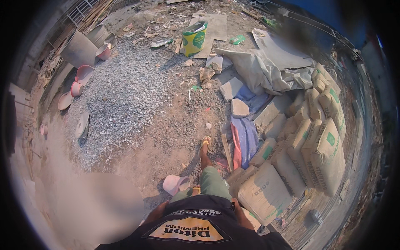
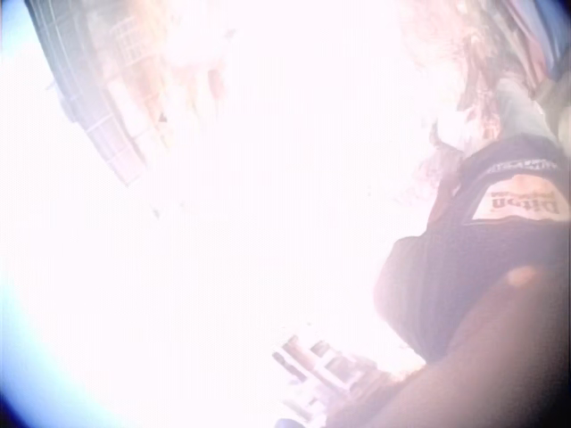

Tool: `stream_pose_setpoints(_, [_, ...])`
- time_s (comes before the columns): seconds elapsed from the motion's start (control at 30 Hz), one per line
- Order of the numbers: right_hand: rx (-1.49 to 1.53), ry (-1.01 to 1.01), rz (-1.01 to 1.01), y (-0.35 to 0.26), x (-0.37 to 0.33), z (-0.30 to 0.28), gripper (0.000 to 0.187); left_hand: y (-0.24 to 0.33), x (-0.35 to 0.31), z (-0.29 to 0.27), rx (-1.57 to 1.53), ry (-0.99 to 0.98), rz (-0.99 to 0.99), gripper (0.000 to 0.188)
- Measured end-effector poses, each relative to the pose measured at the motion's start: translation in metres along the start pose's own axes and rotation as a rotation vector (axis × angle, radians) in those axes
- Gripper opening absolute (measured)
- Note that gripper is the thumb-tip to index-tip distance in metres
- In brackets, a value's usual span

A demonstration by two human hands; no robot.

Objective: The person walks through a construction site carrying a pink bucket, then uses a shovel to scoop sand into the bucket. Later, the person opens a cement bag and uses a trowel to transfer cement powder into the bucket.

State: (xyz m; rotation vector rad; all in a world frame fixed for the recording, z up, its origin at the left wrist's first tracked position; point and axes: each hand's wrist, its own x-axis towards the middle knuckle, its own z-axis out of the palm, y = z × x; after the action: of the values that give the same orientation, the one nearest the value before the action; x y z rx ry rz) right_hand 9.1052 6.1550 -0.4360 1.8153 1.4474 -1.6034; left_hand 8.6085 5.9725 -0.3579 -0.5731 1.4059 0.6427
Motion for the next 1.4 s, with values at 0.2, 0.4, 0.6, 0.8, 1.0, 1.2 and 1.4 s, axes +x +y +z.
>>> stream_pose_setpoints(0.2, [0.765,-0.139,0.166,-0.123,0.093,-0.07,0.065,0.089,-0.013,0.038,0.26,-0.134,0.039,0.073])
stream_pose_setpoints(0.4, [0.2,-0.327,-0.238,-0.268,0.187,-0.127,0.062,0.249,-0.029,0.157,0.12,-0.18,0.332,0.059])
stream_pose_setpoints(0.6, [-0.405,-0.286,-0.288,-0.357,0.247,-0.204,0.036,0.361,-0.082,0.236,-0.144,-0.102,0.104,0.052])
stream_pose_setpoints(0.8, [-0.055,-0.019,-0.029,-0.461,0.291,-0.261,0.043,0.459,-0.031,0.25,-0.081,-0.149,0.114,0.051])
stream_pose_setpoints(1.0, [0.28,0.249,0.127,-0.592,0.337,-0.32,0.032,0.636,-0.009,0.294,0.008,-0.174,0.098,0.05])
stream_pose_setpoints(1.2, [0.644,0.309,0.057,-0.718,0.441,-0.39,0.027,0.746,0.012,0.331,0.035,-0.088,0.078,0.049])
stream_pose_setpoints(1.4, [0.602,0.046,0.047,-0.808,0.67,-0.436,0.031,0.808,0.065,0.366,0.022,0.074,0.022,0.048])
